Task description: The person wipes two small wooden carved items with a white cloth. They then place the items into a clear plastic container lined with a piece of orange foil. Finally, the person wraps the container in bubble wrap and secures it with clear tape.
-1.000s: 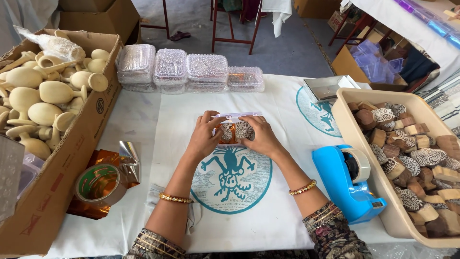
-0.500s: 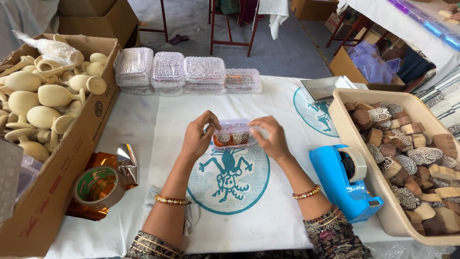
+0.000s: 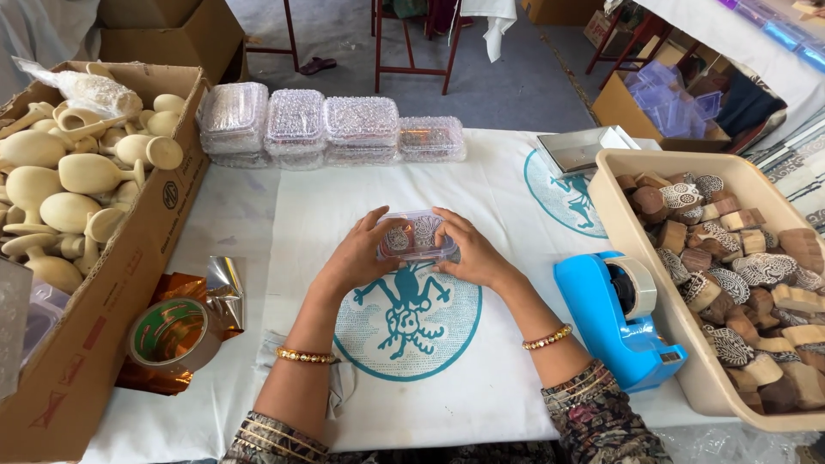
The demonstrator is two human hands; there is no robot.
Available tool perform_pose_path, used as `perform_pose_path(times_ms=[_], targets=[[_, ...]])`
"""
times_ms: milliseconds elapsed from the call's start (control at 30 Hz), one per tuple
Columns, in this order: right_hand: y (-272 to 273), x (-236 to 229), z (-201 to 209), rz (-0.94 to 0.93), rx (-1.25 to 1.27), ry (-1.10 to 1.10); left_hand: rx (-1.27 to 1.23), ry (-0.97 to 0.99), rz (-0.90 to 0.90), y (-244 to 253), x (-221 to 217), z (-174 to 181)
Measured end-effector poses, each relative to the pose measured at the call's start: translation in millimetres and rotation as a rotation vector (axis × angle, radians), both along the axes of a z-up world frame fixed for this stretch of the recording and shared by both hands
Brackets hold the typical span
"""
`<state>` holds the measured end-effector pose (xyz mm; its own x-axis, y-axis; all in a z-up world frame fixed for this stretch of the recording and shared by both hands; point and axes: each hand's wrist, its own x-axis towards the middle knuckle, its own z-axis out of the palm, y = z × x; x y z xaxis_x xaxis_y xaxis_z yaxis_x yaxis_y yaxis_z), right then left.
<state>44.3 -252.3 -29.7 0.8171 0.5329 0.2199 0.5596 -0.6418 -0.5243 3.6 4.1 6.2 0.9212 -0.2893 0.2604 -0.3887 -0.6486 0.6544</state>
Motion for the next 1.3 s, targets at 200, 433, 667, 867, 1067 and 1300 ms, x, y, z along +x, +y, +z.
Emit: perform_pose_path(times_ms=[200, 433, 667, 867, 1067, 1300], targets=[[15.8, -19.5, 23.3, 0.001, -0.15, -0.133, 0.007, 0.051, -0.003, 4.2, 6.2, -11.4], [7.3, 1.1, -4.4, 0.087, -0.162, -0.052, 0.038, 0.083, -0.01, 3.4, 4.0, -5.2], [4.9, -2.6, -9.5, 0.059, -0.2, -0.097, 0.22, 0.128, -0.048, -2.8, 7.6, -20.3], [15.4, -12.1, 10.3, -0.011, -0.281, -0.051, 0.256, 0.117, -0.035, -0.6, 18.3, -49.1], [15.8, -10.5, -1.0, -0.049, -0.317, -0.143, 0.32, 0.06, 0.0, -4.9, 12.3, -43.1], [12.2, -7.6, -12.3, -0.051, -0.324, -0.233, 0.472, 0.102, 0.047, -9.0, 4.4, -27.8]])
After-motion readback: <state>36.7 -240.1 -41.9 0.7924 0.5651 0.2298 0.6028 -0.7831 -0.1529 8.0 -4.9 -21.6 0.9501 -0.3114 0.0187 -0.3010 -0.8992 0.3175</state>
